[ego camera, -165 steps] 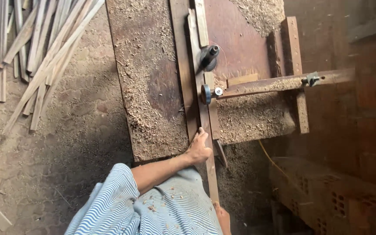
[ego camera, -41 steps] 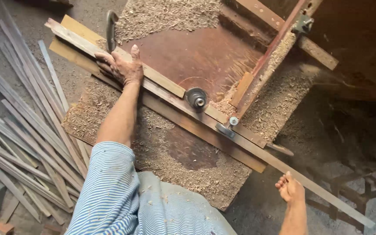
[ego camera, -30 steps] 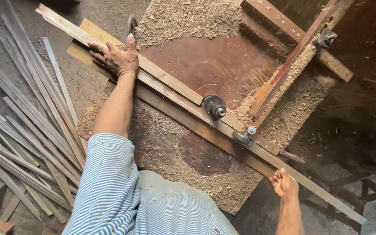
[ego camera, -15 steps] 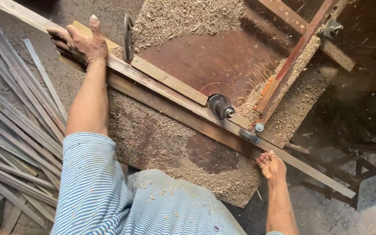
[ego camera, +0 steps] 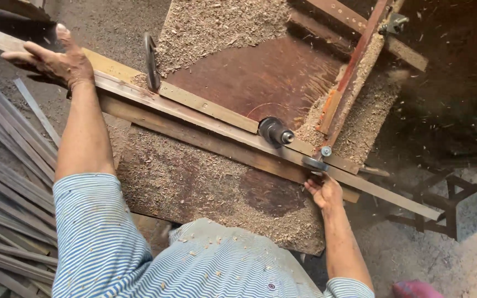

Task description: Shaping and processing thin wooden strips using a stationary router or shaper table.

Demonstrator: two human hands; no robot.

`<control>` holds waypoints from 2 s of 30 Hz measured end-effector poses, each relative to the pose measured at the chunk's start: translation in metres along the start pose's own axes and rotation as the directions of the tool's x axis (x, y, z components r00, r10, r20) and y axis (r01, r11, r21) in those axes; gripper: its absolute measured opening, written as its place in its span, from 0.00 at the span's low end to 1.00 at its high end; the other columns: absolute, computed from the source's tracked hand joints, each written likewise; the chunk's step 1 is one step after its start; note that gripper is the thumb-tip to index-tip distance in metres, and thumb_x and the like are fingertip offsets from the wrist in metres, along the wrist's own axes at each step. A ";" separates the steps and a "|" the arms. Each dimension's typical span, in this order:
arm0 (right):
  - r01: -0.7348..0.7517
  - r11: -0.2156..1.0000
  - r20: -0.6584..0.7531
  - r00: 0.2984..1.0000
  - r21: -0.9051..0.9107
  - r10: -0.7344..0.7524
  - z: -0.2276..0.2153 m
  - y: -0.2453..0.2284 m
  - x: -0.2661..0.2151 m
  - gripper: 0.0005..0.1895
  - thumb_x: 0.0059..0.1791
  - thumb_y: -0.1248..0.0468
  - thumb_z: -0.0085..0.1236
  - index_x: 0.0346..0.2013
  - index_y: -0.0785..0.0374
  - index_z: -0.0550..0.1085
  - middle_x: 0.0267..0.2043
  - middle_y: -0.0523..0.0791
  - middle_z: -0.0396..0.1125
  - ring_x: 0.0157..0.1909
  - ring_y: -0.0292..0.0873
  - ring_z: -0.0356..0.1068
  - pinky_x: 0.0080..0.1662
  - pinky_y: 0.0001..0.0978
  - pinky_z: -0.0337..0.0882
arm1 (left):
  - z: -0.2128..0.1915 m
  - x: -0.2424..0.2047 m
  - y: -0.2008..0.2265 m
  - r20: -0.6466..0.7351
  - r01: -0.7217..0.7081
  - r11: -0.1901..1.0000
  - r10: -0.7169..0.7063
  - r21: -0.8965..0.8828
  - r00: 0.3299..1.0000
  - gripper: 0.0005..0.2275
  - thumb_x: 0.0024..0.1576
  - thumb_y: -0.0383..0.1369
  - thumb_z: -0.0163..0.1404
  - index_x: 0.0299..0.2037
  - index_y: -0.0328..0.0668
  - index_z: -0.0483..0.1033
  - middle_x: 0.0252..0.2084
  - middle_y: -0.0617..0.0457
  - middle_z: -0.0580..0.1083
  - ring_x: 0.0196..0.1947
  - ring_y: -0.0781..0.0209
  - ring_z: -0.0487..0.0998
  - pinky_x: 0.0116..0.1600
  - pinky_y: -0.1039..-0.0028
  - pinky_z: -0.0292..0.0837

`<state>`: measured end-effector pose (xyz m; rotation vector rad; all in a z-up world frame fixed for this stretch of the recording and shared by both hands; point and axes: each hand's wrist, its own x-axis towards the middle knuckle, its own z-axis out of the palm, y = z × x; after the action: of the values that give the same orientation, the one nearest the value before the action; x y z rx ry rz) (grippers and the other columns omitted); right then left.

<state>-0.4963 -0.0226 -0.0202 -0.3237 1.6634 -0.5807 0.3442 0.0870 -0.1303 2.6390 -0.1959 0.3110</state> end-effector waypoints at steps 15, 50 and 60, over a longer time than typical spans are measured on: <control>0.038 0.993 0.085 0.995 0.114 -0.047 -0.048 -0.010 0.012 0.13 0.55 0.58 0.50 0.48 0.65 0.69 0.35 0.50 0.70 0.31 0.49 0.72 0.36 0.50 0.78 | -0.110 -0.324 0.178 0.187 0.115 0.971 -0.076 -0.211 0.980 0.47 0.65 0.65 0.30 0.70 0.13 0.53 0.77 0.22 0.31 0.76 0.27 0.52 0.77 0.56 0.51; -0.043 0.998 0.124 0.992 0.054 0.036 0.009 -0.003 -0.016 0.15 0.54 0.55 0.55 0.42 0.66 0.70 0.34 0.53 0.72 0.31 0.52 0.74 0.37 0.53 0.78 | -0.045 -0.143 0.074 0.128 0.106 0.974 -0.082 -0.200 0.988 0.50 0.54 0.76 0.39 0.64 0.27 0.68 0.78 0.25 0.26 0.79 0.37 0.45 0.82 0.51 0.54; 0.050 0.992 0.142 0.988 0.119 -0.067 0.032 0.004 -0.016 0.13 0.56 0.60 0.49 0.46 0.67 0.73 0.34 0.51 0.73 0.29 0.49 0.73 0.35 0.49 0.79 | -0.043 -0.137 0.091 0.203 0.215 0.950 -0.170 -0.227 0.964 0.51 0.57 0.69 0.40 0.74 0.22 0.47 0.75 0.21 0.39 0.76 0.30 0.45 0.77 0.50 0.43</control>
<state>-0.4619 -0.0167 -0.0117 -0.3245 1.4773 -0.6781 0.1865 0.0389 -0.0881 2.4114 -0.0297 -0.0201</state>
